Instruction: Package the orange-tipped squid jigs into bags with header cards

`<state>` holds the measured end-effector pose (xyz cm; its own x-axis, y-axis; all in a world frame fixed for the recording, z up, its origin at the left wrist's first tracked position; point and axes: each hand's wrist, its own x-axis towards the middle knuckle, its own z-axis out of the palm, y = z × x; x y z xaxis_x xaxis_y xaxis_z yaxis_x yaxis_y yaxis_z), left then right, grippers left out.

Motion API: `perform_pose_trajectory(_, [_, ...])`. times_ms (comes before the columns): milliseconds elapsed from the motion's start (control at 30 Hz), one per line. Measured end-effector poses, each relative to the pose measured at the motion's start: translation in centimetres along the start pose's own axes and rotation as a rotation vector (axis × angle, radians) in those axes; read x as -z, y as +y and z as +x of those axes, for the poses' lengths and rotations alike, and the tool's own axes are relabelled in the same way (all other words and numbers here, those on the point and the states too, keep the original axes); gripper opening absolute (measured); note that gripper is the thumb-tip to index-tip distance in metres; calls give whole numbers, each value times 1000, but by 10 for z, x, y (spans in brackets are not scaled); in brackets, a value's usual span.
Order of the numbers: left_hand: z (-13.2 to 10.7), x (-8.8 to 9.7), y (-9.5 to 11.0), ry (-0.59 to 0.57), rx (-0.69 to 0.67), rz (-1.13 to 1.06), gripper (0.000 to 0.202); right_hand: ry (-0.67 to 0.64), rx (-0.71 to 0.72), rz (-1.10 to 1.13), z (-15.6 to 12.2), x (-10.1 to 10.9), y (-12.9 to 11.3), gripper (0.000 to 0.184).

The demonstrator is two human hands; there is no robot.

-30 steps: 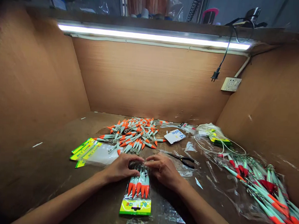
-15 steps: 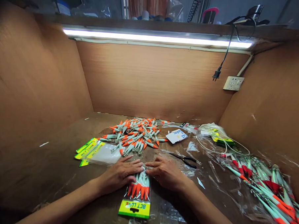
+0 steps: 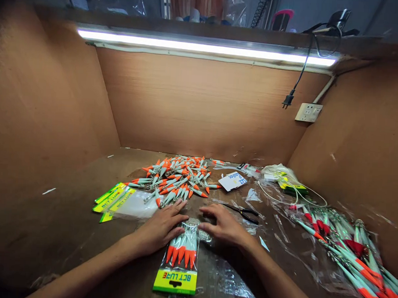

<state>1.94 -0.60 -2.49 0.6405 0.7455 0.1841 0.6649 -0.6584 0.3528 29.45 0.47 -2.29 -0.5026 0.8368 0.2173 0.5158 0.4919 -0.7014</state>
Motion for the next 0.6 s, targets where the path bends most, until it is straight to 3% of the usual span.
perform_pose_trajectory(100, [-3,-4,1,19,-11,-111,32,-70,117,-20,1,-15,-5,41])
perform_pose_trajectory(167, [-7,1,3,1,21,-239,32,-123,93,83,0,-10,-9,37])
perform_pose_trajectory(267, [-11,25,4,-25,96,-467,35,-162,-68,351,-5,20,-4,42])
perform_pose_trajectory(333, [-14,53,-4,2,119,-571,37,-65,-136,456,-9,51,6,45])
perform_pose_trajectory(400, [-18,89,-25,136,181,-607,39,224,-169,371,-11,84,17,45])
perform_pose_trajectory(500, [-28,144,-80,442,321,-553,50,701,-214,116,-6,124,28,42])
perform_pose_trajectory(533, [-32,160,-103,562,396,-458,53,750,-218,63,-3,134,29,45])
perform_pose_trajectory(600, [-39,183,-149,719,554,-233,53,628,-207,41,5,147,29,44])
